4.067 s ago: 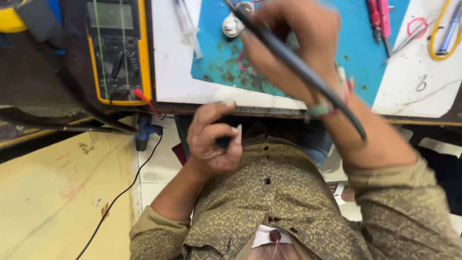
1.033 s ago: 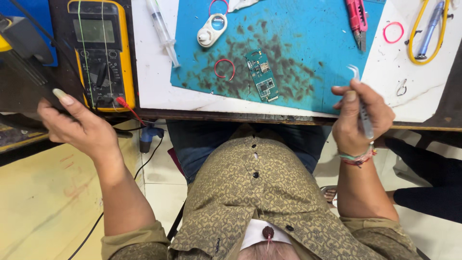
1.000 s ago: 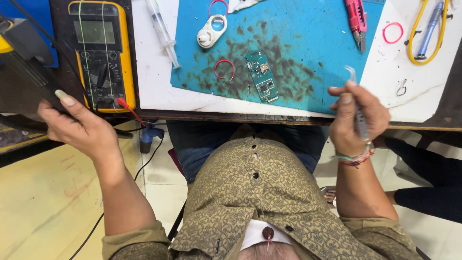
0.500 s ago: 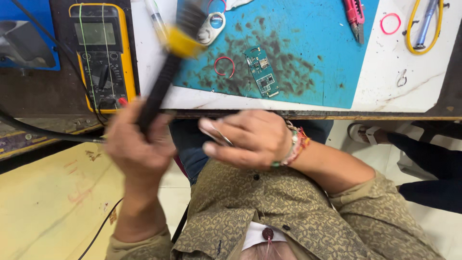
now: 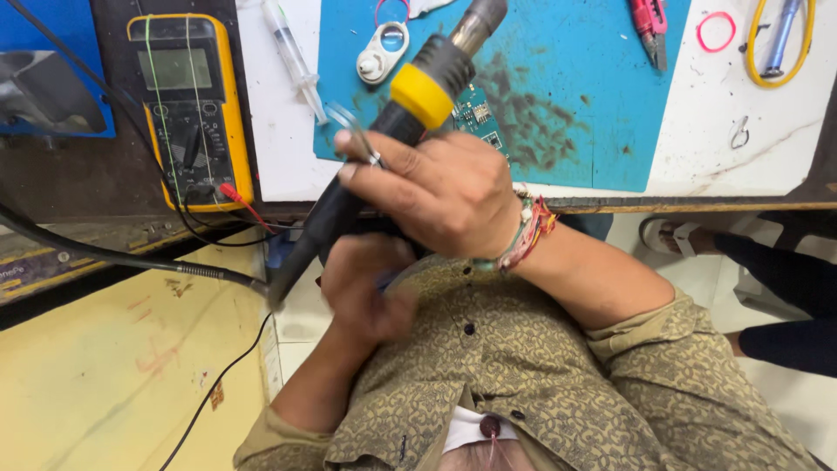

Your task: The person applies heat to a circuit board using a soldering iron and manipulates small components with tweezers.

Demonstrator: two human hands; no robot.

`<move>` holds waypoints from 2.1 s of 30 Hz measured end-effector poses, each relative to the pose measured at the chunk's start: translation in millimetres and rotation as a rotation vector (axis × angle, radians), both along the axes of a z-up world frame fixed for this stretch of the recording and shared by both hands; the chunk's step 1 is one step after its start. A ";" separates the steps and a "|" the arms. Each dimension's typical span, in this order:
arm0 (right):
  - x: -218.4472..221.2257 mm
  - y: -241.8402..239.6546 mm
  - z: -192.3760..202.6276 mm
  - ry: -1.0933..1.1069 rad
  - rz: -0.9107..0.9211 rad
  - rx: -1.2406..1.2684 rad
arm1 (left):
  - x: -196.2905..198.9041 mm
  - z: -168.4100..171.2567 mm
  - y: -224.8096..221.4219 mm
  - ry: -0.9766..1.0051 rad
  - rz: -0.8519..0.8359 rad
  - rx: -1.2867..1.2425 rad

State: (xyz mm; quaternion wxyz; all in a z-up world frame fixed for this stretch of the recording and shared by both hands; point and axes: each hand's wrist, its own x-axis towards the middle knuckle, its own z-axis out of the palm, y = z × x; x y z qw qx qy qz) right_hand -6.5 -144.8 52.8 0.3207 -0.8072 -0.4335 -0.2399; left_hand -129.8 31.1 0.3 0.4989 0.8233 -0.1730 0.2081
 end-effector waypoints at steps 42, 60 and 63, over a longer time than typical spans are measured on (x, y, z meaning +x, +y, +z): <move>-39.5 -116.1 -47.5 0.801 -0.670 0.589 | 233.9 7.2 21.6 0.565 -0.633 -1.254; -39.8 -113.2 -73.6 0.663 -0.648 0.514 | 229.5 5.5 23.9 0.546 -0.654 -1.185; -40.3 -114.3 -73.1 0.659 -0.648 0.511 | 228.9 4.8 22.6 0.538 -0.657 -1.166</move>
